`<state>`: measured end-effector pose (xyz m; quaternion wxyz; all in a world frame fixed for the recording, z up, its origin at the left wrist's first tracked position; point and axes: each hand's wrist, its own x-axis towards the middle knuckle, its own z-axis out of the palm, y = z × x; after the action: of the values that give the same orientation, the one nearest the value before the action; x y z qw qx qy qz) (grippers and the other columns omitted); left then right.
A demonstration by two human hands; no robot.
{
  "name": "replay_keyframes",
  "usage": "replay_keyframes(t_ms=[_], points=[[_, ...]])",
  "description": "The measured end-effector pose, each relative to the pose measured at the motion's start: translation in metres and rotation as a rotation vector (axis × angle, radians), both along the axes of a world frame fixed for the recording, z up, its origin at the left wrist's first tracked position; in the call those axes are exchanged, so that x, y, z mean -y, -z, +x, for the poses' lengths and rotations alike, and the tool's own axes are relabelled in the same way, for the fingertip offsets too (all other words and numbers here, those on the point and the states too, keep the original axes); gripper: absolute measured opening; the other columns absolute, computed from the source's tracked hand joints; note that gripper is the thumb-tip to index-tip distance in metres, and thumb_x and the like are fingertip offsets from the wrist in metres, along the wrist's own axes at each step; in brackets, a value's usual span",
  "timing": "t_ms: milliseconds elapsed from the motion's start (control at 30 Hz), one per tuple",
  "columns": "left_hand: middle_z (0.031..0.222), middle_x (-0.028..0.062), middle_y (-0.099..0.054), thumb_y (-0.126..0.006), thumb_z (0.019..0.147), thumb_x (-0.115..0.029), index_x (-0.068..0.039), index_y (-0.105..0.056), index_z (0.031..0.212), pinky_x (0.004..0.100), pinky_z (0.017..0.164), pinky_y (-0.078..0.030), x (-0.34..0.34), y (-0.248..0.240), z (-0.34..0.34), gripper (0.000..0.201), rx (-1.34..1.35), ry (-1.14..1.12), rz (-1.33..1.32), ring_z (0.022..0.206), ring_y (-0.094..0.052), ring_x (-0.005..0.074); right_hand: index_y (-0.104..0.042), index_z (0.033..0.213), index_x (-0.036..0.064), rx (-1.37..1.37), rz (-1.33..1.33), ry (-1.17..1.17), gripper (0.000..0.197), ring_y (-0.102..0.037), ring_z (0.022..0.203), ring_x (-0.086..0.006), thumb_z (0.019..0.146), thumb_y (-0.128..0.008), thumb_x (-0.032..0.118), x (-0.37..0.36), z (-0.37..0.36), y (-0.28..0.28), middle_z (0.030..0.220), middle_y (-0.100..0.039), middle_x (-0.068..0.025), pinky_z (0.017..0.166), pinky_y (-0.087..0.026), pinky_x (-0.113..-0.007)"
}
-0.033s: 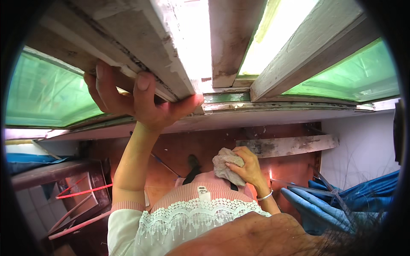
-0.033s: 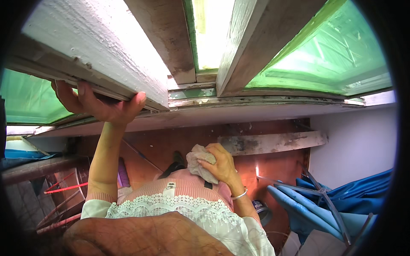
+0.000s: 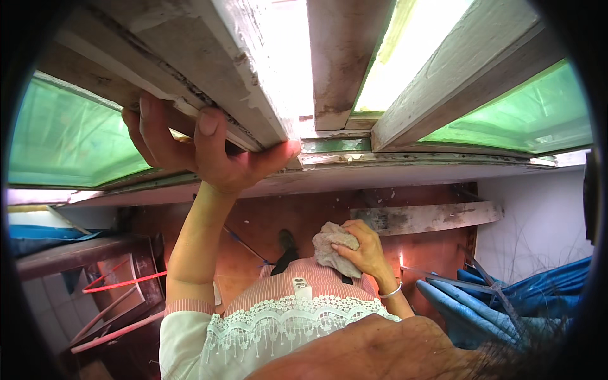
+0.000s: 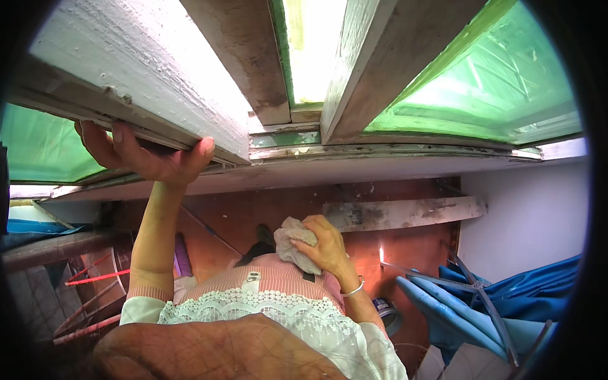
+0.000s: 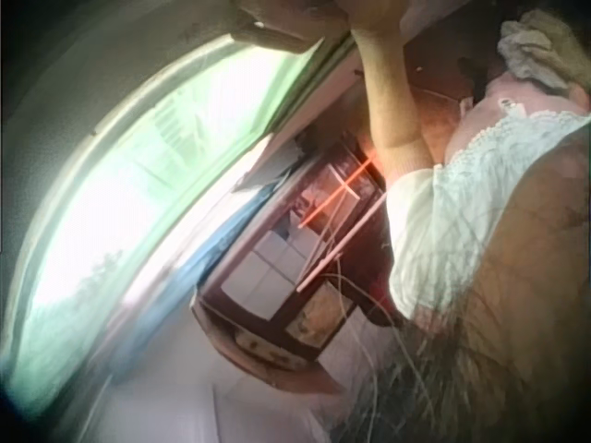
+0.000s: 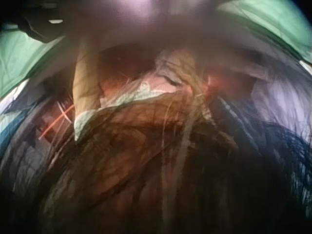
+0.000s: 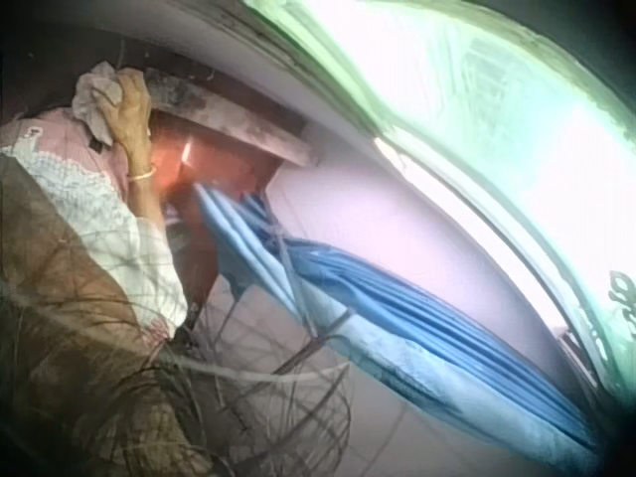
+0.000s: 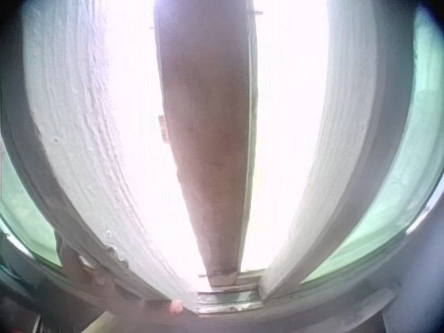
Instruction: The person pours water from a plastic bottle into a bucket, then wets and wrings a cloth. They open a window and wipe the window frame and sill with the cloth, repeatedly dipping and wringing the cloth during the process.
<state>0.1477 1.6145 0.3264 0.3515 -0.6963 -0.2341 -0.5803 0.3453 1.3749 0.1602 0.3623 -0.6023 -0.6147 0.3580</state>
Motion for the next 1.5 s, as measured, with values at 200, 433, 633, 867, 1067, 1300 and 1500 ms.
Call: replay_keyframes(t_ms=[200,433,633,867,1067,1300,1500], points=[[0.141,0.0288,-0.029,-0.055,0.081,-0.073,-0.012,-0.037,0.138,0.0614,0.103,-0.028,0.005,-0.008,-0.002,0.086,-0.078,-0.054,0.019,0.127,-0.031,0.0442,-0.066,0.098,0.0012,0.008,-0.078,-0.103,0.036,-0.064,0.091,-0.0339,0.071,-0.08,0.022,0.011,-0.007,0.003,0.105,-0.063,-0.0126,0.077,-0.053,-0.04],[0.135,0.0288,-0.044,-0.057,0.082,-0.067,-0.014,-0.049,0.133,0.0597,0.106,-0.026,-0.007,-0.006,0.006,0.073,0.036,0.029,0.112,0.128,-0.035,0.0407,-0.066,0.099,-0.0003,0.025,-0.088,-0.088,0.036,-0.063,0.094,-0.0344,0.07,-0.079,0.017,0.025,0.013,-0.002,0.107,-0.063,-0.015,0.08,-0.051,-0.039],[0.136,0.0268,-0.045,-0.06,0.081,-0.065,-0.013,-0.055,0.128,0.0582,0.108,-0.025,-0.006,-0.002,0.002,0.07,0.048,0.067,0.116,0.129,-0.035,0.039,-0.066,0.1,0.0016,0.135,-0.041,-0.066,0.036,-0.063,0.091,-0.0345,0.072,-0.079,0.02,0.042,0.025,-0.004,0.104,-0.062,-0.0124,0.075,-0.052,-0.041],[0.13,0.0243,-0.052,-0.06,0.08,-0.067,-0.012,-0.057,0.124,0.0569,0.109,-0.024,-0.005,-0.001,0.004,0.071,0.052,0.071,0.121,0.128,-0.038,0.0351,-0.065,0.102,-0.0004,0.166,-0.131,-0.085,0.039,-0.062,0.095,-0.0368,0.072,-0.079,0.019,0.059,0.031,-0.002,0.107,-0.062,-0.0146,0.08,-0.051,-0.04],[0.132,0.0245,-0.05,-0.061,0.079,-0.068,-0.012,-0.057,0.124,0.0568,0.108,-0.025,-0.009,0.003,0.001,0.072,0.073,0.046,0.143,0.124,-0.041,0.0377,-0.066,0.102,0.0012,0.193,-0.154,-0.105,0.038,-0.062,0.096,-0.0358,0.073,-0.077,0.022,0.056,0.036,0.0,0.109,-0.061,-0.0144,0.079,-0.052,-0.041],[0.135,0.0143,-0.044,-0.051,0.086,-0.068,-0.021,-0.039,0.142,0.061,0.103,-0.031,-0.004,-0.008,0.002,0.074,-0.019,-0.056,0.139,0.122,-0.045,0.0419,-0.065,0.102,-0.0014,0.168,-0.262,-0.074,0.039,-0.062,0.096,-0.0378,0.075,-0.076,0.025,0.051,0.039,0.023,0.108,-0.061,-0.0175,0.081,-0.051,-0.042],[0.145,0.035,-0.027,-0.066,0.074,-0.067,0.009,-0.014,0.147,0.0508,0.106,-0.037,-0.007,0.003,-0.018,0.118,-0.103,0.183,0.061,0.133,-0.038,0.039,-0.063,0.104,-0.003,0.097,-0.299,-0.121,0.04,-0.06,0.092,-0.0416,0.081,-0.072,0.028,0.073,0.03,0.074,0.104,-0.061,-0.0224,0.078,-0.049,-0.045]])
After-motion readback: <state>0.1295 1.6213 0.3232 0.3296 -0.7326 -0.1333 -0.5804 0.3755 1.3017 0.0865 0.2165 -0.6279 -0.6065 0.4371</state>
